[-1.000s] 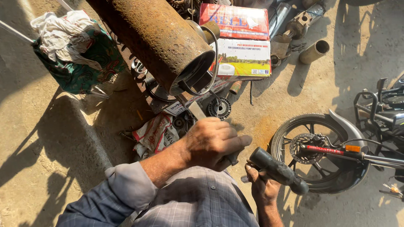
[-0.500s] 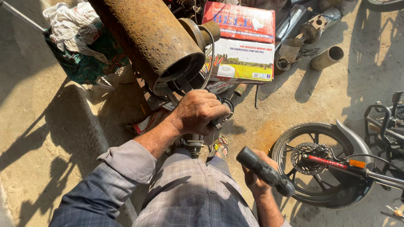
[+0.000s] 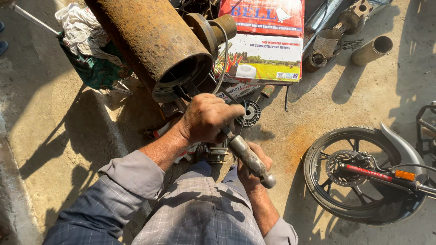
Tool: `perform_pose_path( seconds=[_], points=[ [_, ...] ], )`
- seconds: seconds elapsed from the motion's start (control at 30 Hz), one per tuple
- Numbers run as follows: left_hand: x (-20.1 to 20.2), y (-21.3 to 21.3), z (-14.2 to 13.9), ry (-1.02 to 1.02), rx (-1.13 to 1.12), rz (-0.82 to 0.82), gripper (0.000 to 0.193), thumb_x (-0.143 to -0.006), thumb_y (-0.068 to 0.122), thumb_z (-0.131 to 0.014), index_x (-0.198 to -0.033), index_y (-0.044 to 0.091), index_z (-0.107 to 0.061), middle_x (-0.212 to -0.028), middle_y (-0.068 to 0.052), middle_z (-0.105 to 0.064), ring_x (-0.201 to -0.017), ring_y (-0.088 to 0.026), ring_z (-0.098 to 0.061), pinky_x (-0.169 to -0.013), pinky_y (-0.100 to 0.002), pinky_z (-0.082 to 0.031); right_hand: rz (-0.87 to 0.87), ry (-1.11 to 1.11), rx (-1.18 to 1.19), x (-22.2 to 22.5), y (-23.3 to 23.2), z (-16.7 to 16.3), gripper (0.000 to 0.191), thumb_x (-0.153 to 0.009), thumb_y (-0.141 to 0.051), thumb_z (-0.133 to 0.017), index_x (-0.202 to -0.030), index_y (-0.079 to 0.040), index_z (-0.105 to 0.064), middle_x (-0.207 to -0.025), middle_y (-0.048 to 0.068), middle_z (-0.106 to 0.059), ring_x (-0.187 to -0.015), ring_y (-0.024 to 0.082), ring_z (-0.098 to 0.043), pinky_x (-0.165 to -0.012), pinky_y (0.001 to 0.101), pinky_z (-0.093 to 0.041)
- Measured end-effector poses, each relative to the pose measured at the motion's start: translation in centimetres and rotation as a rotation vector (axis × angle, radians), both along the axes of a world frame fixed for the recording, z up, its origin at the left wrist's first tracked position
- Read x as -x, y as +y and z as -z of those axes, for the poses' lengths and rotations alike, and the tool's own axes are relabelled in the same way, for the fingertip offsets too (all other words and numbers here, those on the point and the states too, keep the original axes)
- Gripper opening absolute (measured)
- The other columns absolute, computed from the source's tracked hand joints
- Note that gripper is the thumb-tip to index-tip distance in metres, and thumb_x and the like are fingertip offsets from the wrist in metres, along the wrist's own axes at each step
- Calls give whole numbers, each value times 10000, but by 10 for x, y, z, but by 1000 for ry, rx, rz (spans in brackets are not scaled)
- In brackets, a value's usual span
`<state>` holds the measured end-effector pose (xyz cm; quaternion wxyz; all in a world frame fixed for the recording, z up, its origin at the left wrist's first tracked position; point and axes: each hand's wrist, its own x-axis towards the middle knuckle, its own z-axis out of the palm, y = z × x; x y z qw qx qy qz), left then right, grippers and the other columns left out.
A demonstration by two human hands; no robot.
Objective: The person uses a hammer and chisel to repeatedly strike and shape the edge of a large rusty metal pipe resting on a workbench. After several strikes, the person picks up an orange container, opens it, and applies a substance from it to the pipe's edge.
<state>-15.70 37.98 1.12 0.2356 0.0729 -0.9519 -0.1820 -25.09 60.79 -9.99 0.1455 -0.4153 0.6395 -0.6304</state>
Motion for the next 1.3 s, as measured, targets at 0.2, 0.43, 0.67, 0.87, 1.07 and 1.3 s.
perform_pose_path(
  seconds=[0.2,0.43,0.67,0.87,1.07,1.3],
  points=[
    [-1,2,5,50,73,50,544,-607,172,-794,-1131,121,-657,-722,-10,-624,-684,-237,-651,-620,-404,-488,89,-75,280,-6,12,-32,215,-1007,-275,-710,-1047,-78,-635,-766,28,-692,-601,168,-657,-602,286,-557],
    [-2,-4,4,45,77,79,606,-598,178,-811,-1175,104,-640,-701,-9,-615,-675,-245,-648,-631,-412,-493,159,-43,-256,-18,-2,-15,221,-936,-246,-674,-888,-31,-684,-666,51,-665,-564,193,-662,-539,340,-510],
    [-6,5,4,52,42,127,588,-599,184,-823,-1154,122,-639,-710,-15,-625,-696,-252,-663,-630,-417,-494,-60,73,36,-6,36,-35,309,-886,-270,-745,-1017,5,-690,-900,128,-718,-811,221,-727,-742,353,-572],
    [-8,2,3,34,-14,67,588,-549,193,-817,-1114,131,-666,-678,-32,-610,-676,-270,-660,-627,-428,-505,-48,-60,-84,-7,40,-52,330,-850,-308,-745,-1004,-16,-723,-774,86,-729,-705,167,-735,-668,290,-569],
    [-9,-1,3,39,-21,55,670,-497,210,-794,-1147,123,-658,-712,-35,-640,-694,-272,-677,-639,-432,-514,140,169,-7,-4,13,-33,242,-992,-272,-691,-1002,-33,-662,-835,100,-719,-754,183,-720,-710,308,-574],
    [-6,-1,-1,23,-25,71,673,-538,224,-802,-1187,113,-660,-708,-46,-632,-672,-273,-670,-627,-430,-512,75,155,-133,-9,14,-42,88,-913,-109,-697,-968,-41,-686,-757,64,-706,-643,131,-700,-595,263,-539]
  ],
)
